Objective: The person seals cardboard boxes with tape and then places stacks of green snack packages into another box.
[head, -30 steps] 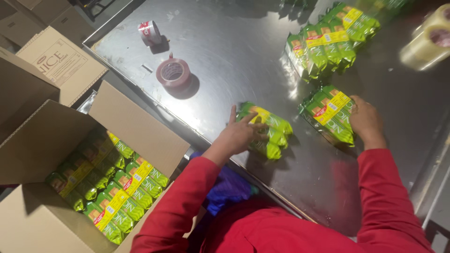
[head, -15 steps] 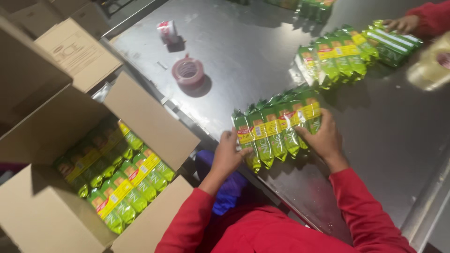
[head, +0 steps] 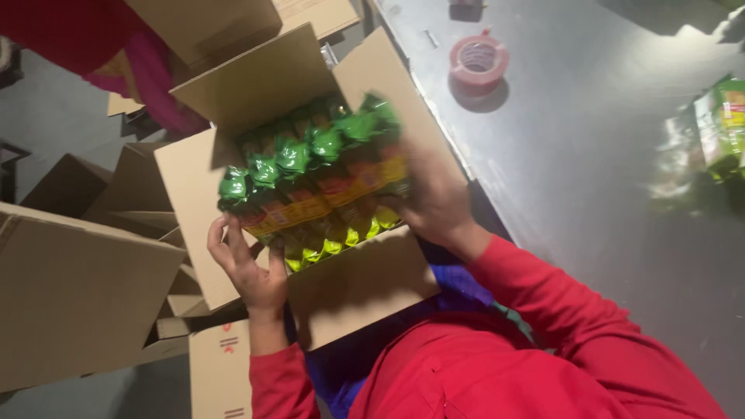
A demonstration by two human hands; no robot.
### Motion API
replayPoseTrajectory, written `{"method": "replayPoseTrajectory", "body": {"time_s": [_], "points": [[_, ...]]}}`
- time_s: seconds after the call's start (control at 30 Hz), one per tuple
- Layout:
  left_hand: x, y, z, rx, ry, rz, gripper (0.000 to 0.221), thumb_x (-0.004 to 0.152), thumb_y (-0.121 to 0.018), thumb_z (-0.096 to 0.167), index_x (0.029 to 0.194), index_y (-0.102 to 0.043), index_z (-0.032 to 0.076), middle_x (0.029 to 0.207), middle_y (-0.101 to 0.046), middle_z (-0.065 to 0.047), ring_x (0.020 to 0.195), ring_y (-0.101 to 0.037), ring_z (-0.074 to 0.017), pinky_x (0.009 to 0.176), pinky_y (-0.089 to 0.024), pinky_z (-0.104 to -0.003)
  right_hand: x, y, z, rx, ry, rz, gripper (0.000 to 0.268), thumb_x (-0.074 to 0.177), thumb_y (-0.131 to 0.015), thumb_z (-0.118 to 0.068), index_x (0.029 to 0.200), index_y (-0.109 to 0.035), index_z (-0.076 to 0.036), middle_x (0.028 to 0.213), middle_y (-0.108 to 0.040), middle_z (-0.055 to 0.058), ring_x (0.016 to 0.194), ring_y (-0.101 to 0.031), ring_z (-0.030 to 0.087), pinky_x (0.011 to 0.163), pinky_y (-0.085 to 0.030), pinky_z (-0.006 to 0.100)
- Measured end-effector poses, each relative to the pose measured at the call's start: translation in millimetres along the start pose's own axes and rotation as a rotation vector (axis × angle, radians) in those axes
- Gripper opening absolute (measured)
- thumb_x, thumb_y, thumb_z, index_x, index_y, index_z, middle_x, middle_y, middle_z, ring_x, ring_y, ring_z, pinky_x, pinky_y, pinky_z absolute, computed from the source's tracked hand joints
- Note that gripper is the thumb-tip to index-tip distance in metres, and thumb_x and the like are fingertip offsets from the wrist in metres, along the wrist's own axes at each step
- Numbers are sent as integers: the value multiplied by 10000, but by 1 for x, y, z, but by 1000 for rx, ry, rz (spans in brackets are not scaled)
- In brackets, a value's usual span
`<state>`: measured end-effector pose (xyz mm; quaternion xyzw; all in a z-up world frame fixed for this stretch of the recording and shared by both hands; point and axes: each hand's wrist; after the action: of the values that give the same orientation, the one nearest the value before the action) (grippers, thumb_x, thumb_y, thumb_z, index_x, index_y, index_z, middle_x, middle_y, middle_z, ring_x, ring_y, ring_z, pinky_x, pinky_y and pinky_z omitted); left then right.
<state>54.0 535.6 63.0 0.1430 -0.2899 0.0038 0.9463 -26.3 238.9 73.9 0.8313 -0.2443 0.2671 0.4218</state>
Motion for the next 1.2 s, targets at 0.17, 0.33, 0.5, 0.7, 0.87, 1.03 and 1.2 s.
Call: {"method": "replayPoseTrajectory", "body": {"time_s": [0.17,0.33,0.5,0.7,0.87,1.03,1.2], "points": [[-11,19,-55,927,142,-548,801,885,-681,534,1492,-467,56,1670,-284,-160,1526,-177,-436,1115,-221,-674,-22,-82,1,-762,122,-513,506,843,-769,-301,1266,-640,-55,1304,-582,114,1215,-560,271,955,-440,432],[-17,20,-111,960,80,-543,1022,844,-686,621,1573,-401,-36,1635,-278,-239,1528,-180,-444,1145,-138,-736,-27,-29,58,-356,-39,-377,416,847,-741,-323,1213,-659,-143,1427,-543,130,1354,-479,322,1068,-401,509],[-23,0,-71,977,-64,-458,918,814,-674,538,1567,-484,49,1644,-318,-262,1479,-270,-500,1107,-192,-696,-36,158,245,-847,-427,-33,822,804,-849,-474,1469,-545,-98,1640,-300,226,1498,-252,476,1171,-175,684],[-13,-95,47,383,-356,-469,711,888,-720,336,1504,-489,65,1616,-358,-249,1499,-332,-484,1240,-243,-596,-115,341,318,-1088,-1184,119,1043,730,-790,-625,1567,-421,-124,1558,-283,293,1404,-220,544,1045,-205,755],[-45,-223,143,171,-354,-861,698,851,-759,276,1482,-495,142,1565,-411,-186,1452,-346,-434,1169,-269,-562,-145,294,253,-863,-888,-30,826,743,-805,-484,1439,-586,-97,1665,-303,210,1515,-204,478,1114,-247,719],[-73,-311,167,122,-558,-1227,847,688,-810,277,1457,-471,180,1643,-316,-138,1529,-200,-442,1118,-81,-723,-165,232,191,-586,-321,-380,947,579,-838,-570,1412,-624,-173,1520,-421,189,1408,-352,396,1092,-240,708],[-88,-343,142,408,-866,-1147,743,811,-704,107,1487,-537,364,1613,-412,-29,1540,-274,-311,1148,-114,-723,-118,270,289,-744,-829,-228,719,950,-581,-677,1521,-513,-245,1525,-570,107,1507,-437,300,1261,-188,707]]}}
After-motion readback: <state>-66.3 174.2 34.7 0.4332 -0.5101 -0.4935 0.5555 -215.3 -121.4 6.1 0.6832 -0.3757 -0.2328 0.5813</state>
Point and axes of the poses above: each hand's wrist, its own x-axis towards the middle knuckle, its own y-axis out of the back of the hand, z = x × y
